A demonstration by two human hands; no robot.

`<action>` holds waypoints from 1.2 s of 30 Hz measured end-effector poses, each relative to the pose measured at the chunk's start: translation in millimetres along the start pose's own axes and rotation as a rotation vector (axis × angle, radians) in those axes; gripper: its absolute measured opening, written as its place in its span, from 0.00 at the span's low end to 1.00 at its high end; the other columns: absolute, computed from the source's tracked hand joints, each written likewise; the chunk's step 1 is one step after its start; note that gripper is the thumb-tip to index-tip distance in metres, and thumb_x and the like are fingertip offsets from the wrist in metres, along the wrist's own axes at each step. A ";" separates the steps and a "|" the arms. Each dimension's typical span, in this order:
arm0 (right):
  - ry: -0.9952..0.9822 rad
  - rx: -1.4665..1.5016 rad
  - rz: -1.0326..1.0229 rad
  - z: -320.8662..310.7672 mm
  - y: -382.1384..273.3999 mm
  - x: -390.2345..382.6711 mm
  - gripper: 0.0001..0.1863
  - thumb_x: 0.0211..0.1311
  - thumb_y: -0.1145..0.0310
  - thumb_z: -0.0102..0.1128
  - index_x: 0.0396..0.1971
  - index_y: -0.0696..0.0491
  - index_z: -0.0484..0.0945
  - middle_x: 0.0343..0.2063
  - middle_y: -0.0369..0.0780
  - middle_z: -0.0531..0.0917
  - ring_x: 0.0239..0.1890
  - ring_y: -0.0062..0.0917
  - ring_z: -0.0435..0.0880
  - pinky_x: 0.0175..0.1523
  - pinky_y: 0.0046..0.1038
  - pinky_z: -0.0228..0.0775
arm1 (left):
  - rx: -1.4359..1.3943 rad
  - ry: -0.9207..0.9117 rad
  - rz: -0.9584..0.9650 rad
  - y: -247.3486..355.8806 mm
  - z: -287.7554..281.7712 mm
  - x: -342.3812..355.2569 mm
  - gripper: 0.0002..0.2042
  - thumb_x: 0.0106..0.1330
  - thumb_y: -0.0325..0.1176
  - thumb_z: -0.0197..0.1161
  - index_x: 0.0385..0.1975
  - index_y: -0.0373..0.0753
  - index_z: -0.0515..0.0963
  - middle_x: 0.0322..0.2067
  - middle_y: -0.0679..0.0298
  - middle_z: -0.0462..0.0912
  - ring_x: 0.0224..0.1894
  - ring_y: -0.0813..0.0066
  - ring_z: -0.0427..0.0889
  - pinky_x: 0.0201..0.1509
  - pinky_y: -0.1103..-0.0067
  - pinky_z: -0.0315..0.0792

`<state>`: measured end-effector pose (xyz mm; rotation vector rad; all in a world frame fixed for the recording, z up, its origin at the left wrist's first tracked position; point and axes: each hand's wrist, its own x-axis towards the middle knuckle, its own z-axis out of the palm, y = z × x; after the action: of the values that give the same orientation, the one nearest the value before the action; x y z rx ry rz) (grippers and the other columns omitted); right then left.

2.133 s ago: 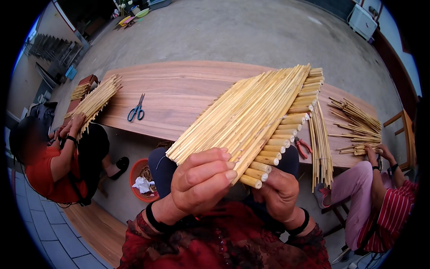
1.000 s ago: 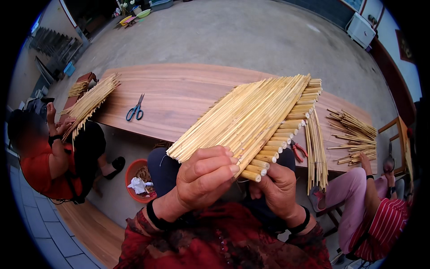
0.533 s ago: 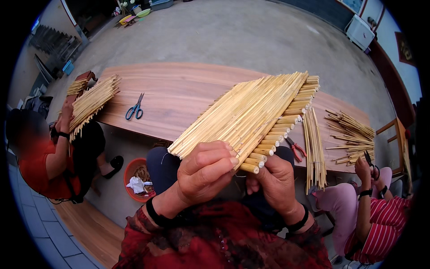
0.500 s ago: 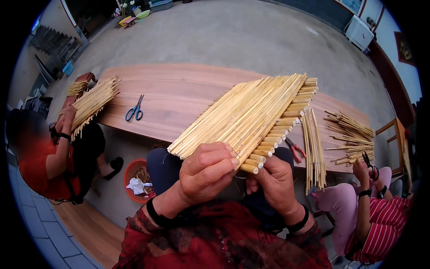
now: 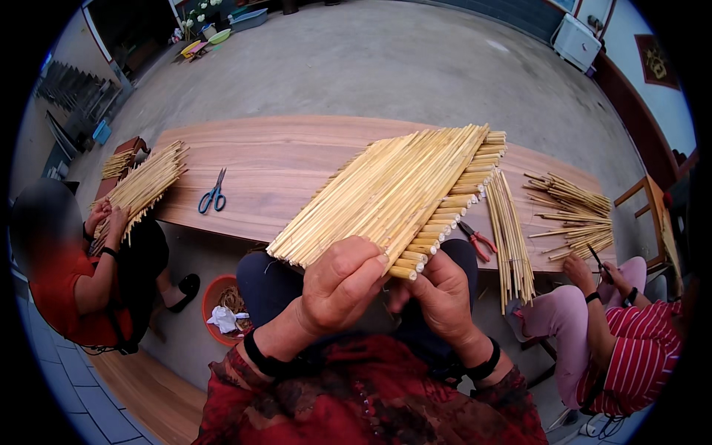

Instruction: The person weaves a flat mat using thin bamboo strips and a thin binding wire. They align the strips, thread the wire through the ends to secure them, and use pliers to tighten the wire and cut off the excess. The person works on the mat while seated at a table in an outdoor courtyard.

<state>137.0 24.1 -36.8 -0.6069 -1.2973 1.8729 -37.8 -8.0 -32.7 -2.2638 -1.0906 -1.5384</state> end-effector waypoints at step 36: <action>0.364 0.262 0.340 -68.9 107.5 56.1 0.14 0.67 0.66 0.46 0.45 0.61 0.68 0.37 0.46 0.79 0.38 0.41 0.82 0.43 0.41 0.77 | 0.128 -0.121 -0.294 -42.4 22.2 -108.8 0.11 0.50 0.20 0.63 0.34 0.36 0.74 0.36 0.61 0.77 0.38 0.61 0.77 0.44 0.70 0.69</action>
<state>120.2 87.5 -159.8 -1.0193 -0.7327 2.0370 -70.5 -16.4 -146.7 -2.2111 -1.5689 -1.3936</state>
